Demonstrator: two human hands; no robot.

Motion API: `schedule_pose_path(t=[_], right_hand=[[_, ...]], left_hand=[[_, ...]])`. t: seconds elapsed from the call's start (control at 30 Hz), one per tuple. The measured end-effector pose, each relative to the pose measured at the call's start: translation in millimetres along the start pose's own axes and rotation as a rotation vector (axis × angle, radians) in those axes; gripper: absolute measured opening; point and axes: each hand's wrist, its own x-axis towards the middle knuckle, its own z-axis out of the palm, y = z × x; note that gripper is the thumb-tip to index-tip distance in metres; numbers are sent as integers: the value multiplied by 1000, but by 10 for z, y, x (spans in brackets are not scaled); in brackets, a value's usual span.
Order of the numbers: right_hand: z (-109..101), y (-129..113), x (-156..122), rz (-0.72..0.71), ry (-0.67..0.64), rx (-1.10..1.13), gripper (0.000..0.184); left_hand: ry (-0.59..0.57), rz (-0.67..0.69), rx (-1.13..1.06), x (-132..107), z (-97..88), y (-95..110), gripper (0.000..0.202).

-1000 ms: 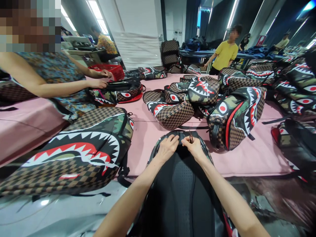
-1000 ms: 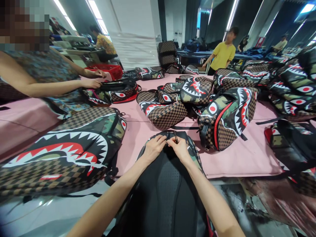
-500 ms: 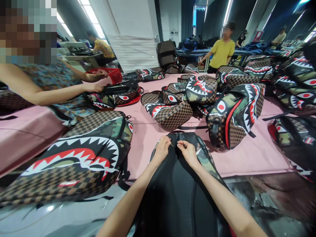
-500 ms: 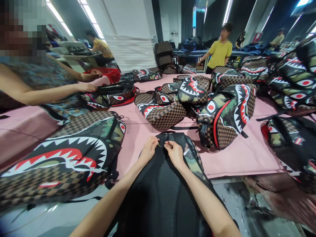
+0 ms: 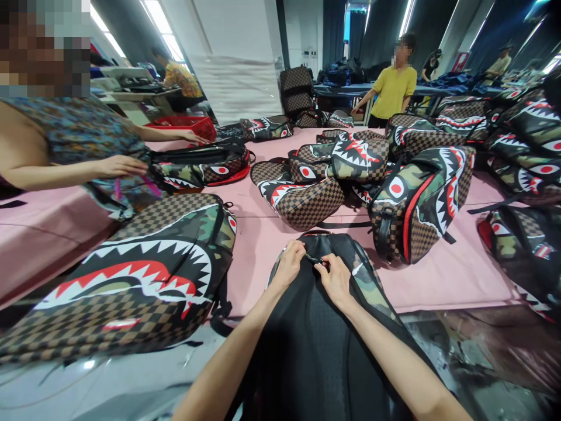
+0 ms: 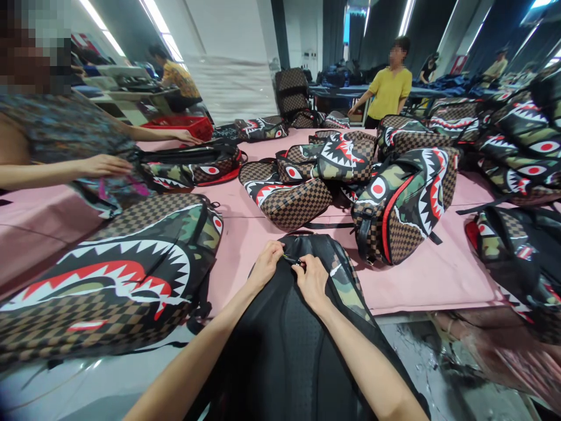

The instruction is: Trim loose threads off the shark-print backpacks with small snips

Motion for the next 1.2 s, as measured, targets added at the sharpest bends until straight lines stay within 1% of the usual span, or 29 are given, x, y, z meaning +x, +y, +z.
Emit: schedule_pose_path(t=[0.27,0.37,0.47,0.5,0.57,0.6,0.67,0.7,0.73,0.77,0.8,0.87,0.9,0.93,0.97,1.03,1.07,1.13,1.2], right_hand=[[56,23,25,-25,-7,-40,12],[71,33,27,-39,-16,-57,12],[57,35,29,-23,-22,-24,12],[44,36,35,-8,-25,22,13],[6,44,61,46,-32,181,15],[-15,51,83,81,-30,280,17],[-54,72,144,156,-5,472,26],[-70,83,181,189,4,548,33],[-83,93,219,213,0,605,38],[-92,100,259,226,-17,643,40],[-98,103,299,228,-44,669,37],[-94,86,383,196,-99,678,29],[-84,64,431,161,-116,659,27],[-69,32,484,109,-127,627,26],[-49,-8,545,42,-138,584,26],[2,-103,689,-130,-188,495,27],[31,-150,770,-211,-239,481,28],[83,-219,933,-300,-392,551,31],[116,-234,1066,-297,-532,690,36]], left_hand=[[4,10,-34,-21,6,16,22],[17,-18,-71,-6,7,21,22],[89,-85,-103,33,-40,41,23],[131,-108,-107,33,-72,58,24],[193,-147,-92,-26,-151,116,30],[202,-154,-52,-99,-194,154,30],[156,-133,127,-341,-279,237,26],[113,-119,258,-502,-322,275,30],[70,-119,401,-677,-370,309,41],[38,-151,537,-853,-426,340,50],[14,-217,659,-1016,-494,370,52],[-47,-370,844,-1254,-665,448,40],[-74,-408,903,-1312,-762,505,32],[-85,-406,950,-1326,-858,576,27],[-68,-367,992,-1300,-947,657,23],[47,-254,1100,-1157,-1082,827,24],[118,-214,1169,-1060,-1122,898,26],[204,-197,1276,-866,-1150,980,29],[230,-232,1303,-716,-1135,971,29]])
